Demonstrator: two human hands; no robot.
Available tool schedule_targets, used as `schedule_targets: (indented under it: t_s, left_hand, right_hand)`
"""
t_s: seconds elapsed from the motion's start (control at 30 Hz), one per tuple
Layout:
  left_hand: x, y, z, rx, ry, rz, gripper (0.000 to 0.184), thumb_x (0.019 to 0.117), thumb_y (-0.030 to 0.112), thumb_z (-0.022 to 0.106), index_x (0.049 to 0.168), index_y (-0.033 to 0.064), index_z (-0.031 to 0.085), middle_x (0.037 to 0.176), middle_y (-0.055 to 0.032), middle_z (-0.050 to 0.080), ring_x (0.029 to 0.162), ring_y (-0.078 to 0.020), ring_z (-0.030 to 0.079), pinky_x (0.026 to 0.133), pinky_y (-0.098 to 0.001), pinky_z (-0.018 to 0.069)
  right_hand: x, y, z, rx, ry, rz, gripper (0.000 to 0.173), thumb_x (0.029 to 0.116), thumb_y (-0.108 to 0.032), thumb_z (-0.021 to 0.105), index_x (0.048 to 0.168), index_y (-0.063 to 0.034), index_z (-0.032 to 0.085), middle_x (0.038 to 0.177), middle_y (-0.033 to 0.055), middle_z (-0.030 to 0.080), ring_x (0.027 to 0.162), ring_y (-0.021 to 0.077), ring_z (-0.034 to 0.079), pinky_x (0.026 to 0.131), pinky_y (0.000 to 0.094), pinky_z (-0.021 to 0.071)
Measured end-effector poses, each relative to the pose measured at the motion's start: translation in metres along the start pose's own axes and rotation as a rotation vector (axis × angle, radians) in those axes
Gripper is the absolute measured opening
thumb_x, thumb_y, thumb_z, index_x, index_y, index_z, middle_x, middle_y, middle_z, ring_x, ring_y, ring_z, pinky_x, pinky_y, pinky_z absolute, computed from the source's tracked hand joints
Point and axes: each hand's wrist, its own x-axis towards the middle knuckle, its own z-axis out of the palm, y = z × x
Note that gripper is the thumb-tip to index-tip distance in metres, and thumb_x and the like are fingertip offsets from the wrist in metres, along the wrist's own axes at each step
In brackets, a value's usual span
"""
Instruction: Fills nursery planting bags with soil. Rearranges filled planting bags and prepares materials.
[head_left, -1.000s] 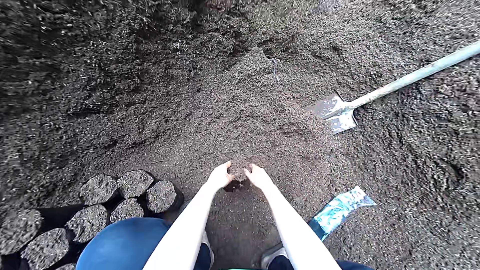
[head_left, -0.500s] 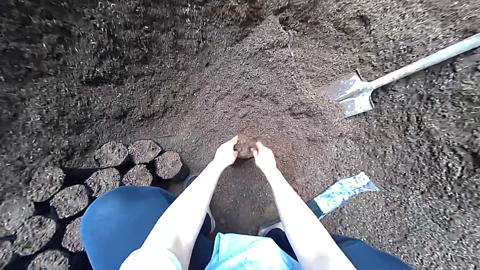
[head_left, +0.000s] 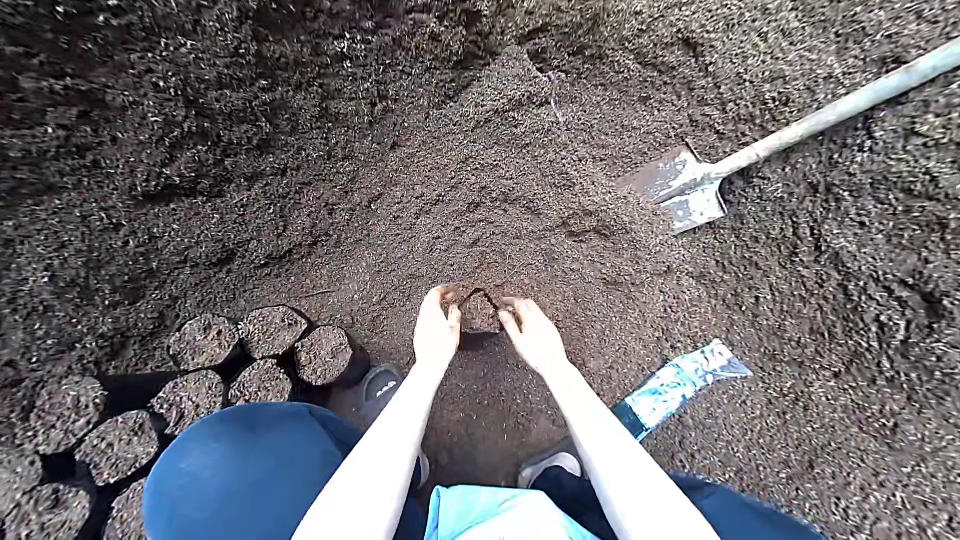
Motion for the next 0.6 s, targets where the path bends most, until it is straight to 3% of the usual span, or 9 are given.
schedule_targets:
  t_s: [0.07,0.13,0.2,0.27,0.33,0.43,0.53,0.6]
  left_hand:
    - [-0.005,-0.008,0.006,0.030,-0.059,-0.239,0.071,0.1025,0.054,0.056,0.149,0.0020,0.041,0.142,-0.0229,0.056,0.128,-0.0358,0.060,0.105,-0.0567,0.0496]
    - [-0.005,-0.015,0.017,0.039,-0.268,-0.395,0.088,0.1000,0.070,0.045,0.152,-0.0010,0.040,0.143,-0.0268,0.057,0.132,-0.0393,0.058,0.109,-0.0596,0.0450]
    - [-0.001,-0.016,0.029,0.001,-0.380,-0.423,0.077,0.1072,0.063,0.030,0.139,-0.0011,0.057,0.132,-0.0227,0.063,0.120,-0.0335,0.062,0.102,-0.0533,0.0466]
    - [0.004,-0.017,0.035,-0.011,-0.386,-0.393,0.060,0.1135,0.044,0.024,0.137,-0.0001,0.059,0.135,-0.0200,0.063,0.123,-0.0301,0.062,0.106,-0.0498,0.0474]
    - [0.004,-0.020,0.037,-0.004,-0.370,-0.362,0.050,0.1142,0.032,0.027,0.137,-0.0018,0.055,0.135,-0.0214,0.061,0.124,-0.0306,0.061,0.106,-0.0491,0.0473]
    - [-0.001,-0.017,0.040,0.056,-0.365,-0.308,0.047,0.1142,0.029,0.030,0.132,-0.0037,0.057,0.125,-0.0226,0.063,0.116,-0.0319,0.063,0.102,-0.0500,0.0480]
    - [0.002,-0.017,0.035,0.100,-0.393,-0.246,0.046,0.1136,0.030,0.031,0.125,-0.0020,0.062,0.117,-0.0209,0.065,0.109,-0.0309,0.063,0.098,-0.0508,0.0485]
    - [0.009,-0.014,0.018,0.210,-0.440,-0.227,0.049,0.1122,0.038,0.034,0.124,0.0006,0.065,0.120,-0.0216,0.066,0.113,-0.0339,0.063,0.098,-0.0566,0.0473]
  right_hand:
    - [0.000,0.001,0.010,-0.046,-0.090,-0.148,0.053,0.1082,-0.043,0.041,0.158,-0.0230,0.042,0.163,0.0041,0.039,0.138,0.0267,0.054,0.107,0.0530,0.0493]
    - [0.005,-0.005,0.017,-0.147,-0.226,-0.182,0.060,0.1070,-0.036,0.039,0.165,-0.0255,0.025,0.172,-0.0008,0.017,0.141,0.0274,0.051,0.106,0.0549,0.0488]
    - [0.011,-0.011,0.022,-0.208,-0.344,-0.142,0.071,0.1024,-0.031,0.044,0.167,-0.0251,0.014,0.174,-0.0028,0.006,0.136,0.0287,0.055,0.101,0.0569,0.0503]
    - [0.012,-0.016,0.028,-0.258,-0.414,-0.092,0.079,0.0998,-0.029,0.050,0.167,-0.0250,0.009,0.174,-0.0033,0.002,0.129,0.0305,0.060,0.096,0.0586,0.0513]
    - [0.009,-0.017,0.033,-0.324,-0.444,-0.073,0.079,0.0995,-0.025,0.052,0.167,-0.0232,0.011,0.174,-0.0024,0.003,0.123,0.0323,0.063,0.092,0.0585,0.0525]
    - [0.013,-0.015,0.038,-0.406,-0.478,-0.055,0.074,0.1007,-0.020,0.053,0.166,-0.0172,0.019,0.174,0.0010,0.006,0.121,0.0368,0.063,0.092,0.0599,0.0522]
    - [0.027,-0.019,0.017,-0.386,-0.571,-0.050,0.063,0.1024,-0.023,0.050,0.162,-0.0161,0.031,0.174,0.0016,0.011,0.135,0.0375,0.054,0.101,0.0640,0.0466]
    - [0.034,-0.017,-0.007,-0.208,-0.527,-0.080,0.049,0.1034,-0.024,0.048,0.151,-0.0157,0.052,0.166,0.0031,0.034,0.143,0.0308,0.048,0.111,0.0606,0.0401]
